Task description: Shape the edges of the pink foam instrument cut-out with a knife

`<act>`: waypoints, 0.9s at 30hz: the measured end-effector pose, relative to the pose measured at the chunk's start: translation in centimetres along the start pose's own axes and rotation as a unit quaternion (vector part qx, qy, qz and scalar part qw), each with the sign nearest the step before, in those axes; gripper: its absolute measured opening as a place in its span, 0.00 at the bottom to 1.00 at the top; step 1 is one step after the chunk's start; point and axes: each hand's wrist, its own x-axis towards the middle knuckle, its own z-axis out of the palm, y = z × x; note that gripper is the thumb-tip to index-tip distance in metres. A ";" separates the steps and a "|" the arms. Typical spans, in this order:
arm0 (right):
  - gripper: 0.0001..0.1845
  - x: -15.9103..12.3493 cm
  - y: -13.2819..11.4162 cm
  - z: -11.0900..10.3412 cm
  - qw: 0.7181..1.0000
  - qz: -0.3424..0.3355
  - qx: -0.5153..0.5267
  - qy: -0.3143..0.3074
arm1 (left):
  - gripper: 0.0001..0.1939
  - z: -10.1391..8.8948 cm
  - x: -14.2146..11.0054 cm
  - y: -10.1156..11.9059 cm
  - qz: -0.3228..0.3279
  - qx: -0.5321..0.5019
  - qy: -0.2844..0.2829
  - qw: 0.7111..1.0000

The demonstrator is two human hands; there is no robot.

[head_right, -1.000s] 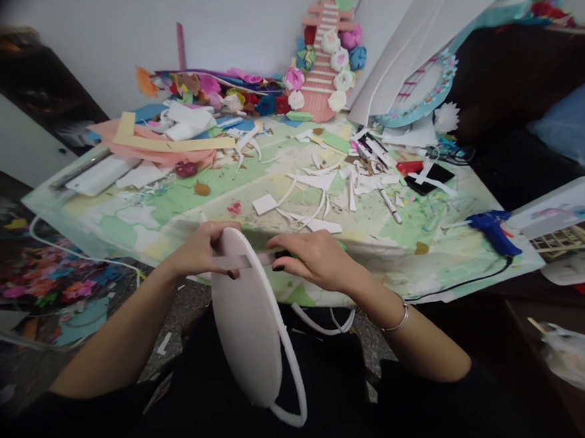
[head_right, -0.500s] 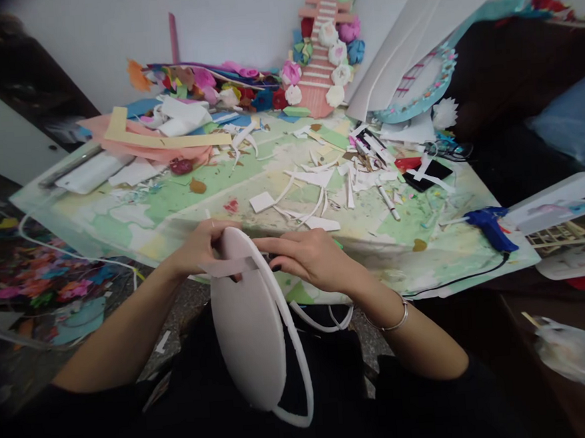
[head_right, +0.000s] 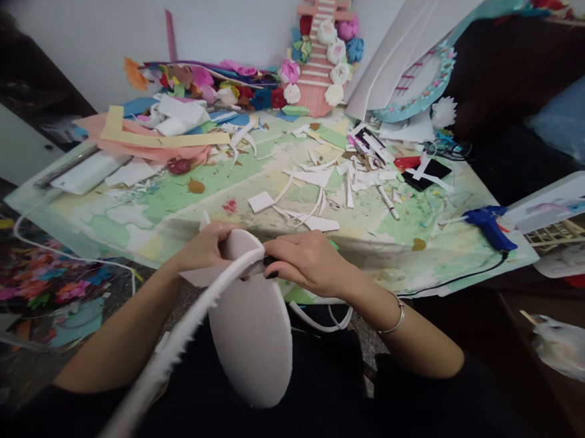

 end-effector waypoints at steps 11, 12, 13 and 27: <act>0.23 -0.2 0.7 0.4 0.999 0.034 0.039 0.007 | 0.23 -0.2 0.2 -0.6 -0.016 0.010 -0.013 1.000; 0.23 -0.3 0.7 0.6 0.996 0.050 0.068 0.009 | 0.23 -0.2 0.2 -0.7 -0.024 0.008 -0.021 0.999; 0.22 -0.3 0.7 0.8 0.991 0.076 0.114 0.008 | 0.22 -0.1 0.3 -0.7 -0.032 0.012 -0.027 0.999; 0.29 -0.8 -0.2 -0.1 0.957 0.227 0.171 0.058 | 0.22 -0.3 0.3 -0.3 -0.054 0.043 -0.003 0.998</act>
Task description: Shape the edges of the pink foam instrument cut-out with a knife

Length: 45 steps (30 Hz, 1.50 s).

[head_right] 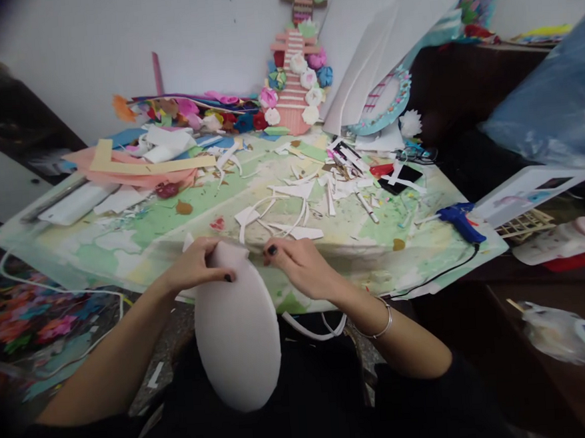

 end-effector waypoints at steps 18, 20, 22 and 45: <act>0.25 0.4 -2.9 -0.9 0.965 -0.170 -0.173 -0.097 | 0.19 -1.1 0.0 1.5 0.130 -0.116 -0.017 0.985; 0.26 0.4 -3.0 -0.9 0.961 -0.179 -0.182 -0.102 | 0.16 -1.0 0.0 1.4 0.106 -0.157 -0.032 0.981; 0.27 0.4 -3.1 -0.8 0.958 -0.184 -0.191 -0.108 | 0.15 -0.9 0.0 1.1 0.075 -0.184 -0.049 0.979; 0.28 0.7 -0.5 -0.5 0.968 -0.160 -0.169 -0.099 | 0.12 -1.0 -0.2 0.3 0.070 -0.190 -0.089 0.975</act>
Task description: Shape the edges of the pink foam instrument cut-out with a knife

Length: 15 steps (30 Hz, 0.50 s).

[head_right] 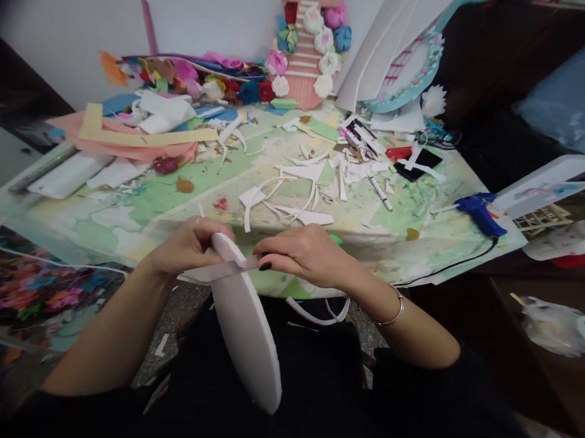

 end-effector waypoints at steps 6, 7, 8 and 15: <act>0.30 -0.2 0.9 0.2 1.000 0.027 0.004 -0.011 | 0.14 0.1 0.1 0.1 -0.022 0.001 0.007 1.000; 0.30 -0.2 1.0 0.2 0.999 0.031 0.004 -0.015 | 0.14 0.1 0.1 0.0 -0.027 -0.004 0.001 1.000; 0.30 -0.3 1.1 0.1 0.999 0.036 0.003 -0.019 | 0.15 0.1 0.1 0.0 -0.031 -0.010 -0.006 0.999; 0.31 -0.4 1.5 -0.2 0.997 0.060 0.000 -0.039 | 0.14 0.1 0.3 -0.3 -0.008 -0.007 -0.011 1.000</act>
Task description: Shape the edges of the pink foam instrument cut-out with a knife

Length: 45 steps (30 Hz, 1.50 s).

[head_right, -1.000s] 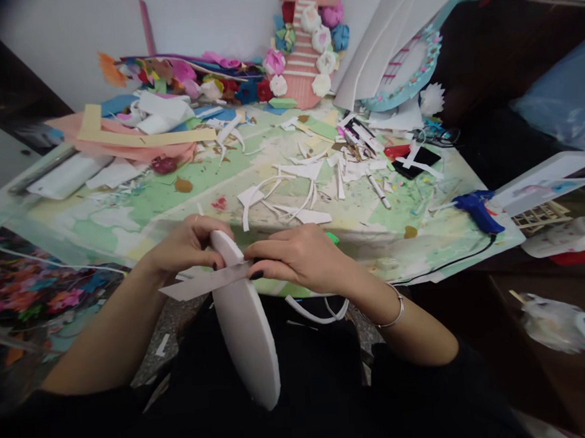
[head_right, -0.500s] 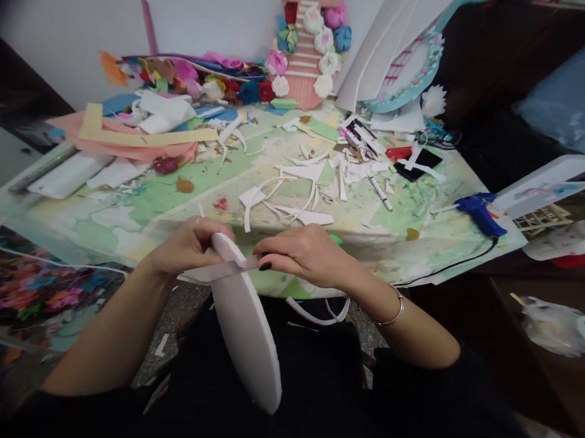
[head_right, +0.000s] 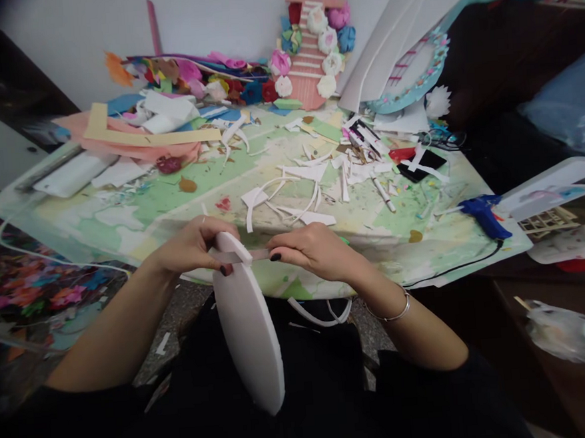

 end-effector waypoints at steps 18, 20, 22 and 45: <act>0.30 0.2 -1.1 -0.4 0.997 -0.064 -0.026 0.044 | 0.08 -0.2 0.5 1.9 -0.021 -0.081 -0.064 0.994; 0.30 0.2 -1.2 -0.6 0.996 -0.064 -0.035 0.045 | 0.08 -0.3 0.6 2.1 -0.016 -0.069 -0.060 0.996; 0.30 0.2 -1.4 -0.7 0.996 -0.062 -0.045 0.047 | 0.08 -0.3 0.6 2.3 -0.012 -0.059 -0.059 0.996; 0.27 -2.0 -1.3 0.4 0.973 -0.112 -0.041 0.198 | 0.27 5.0 -1.7 -1.2 -0.031 -0.089 0.547 0.832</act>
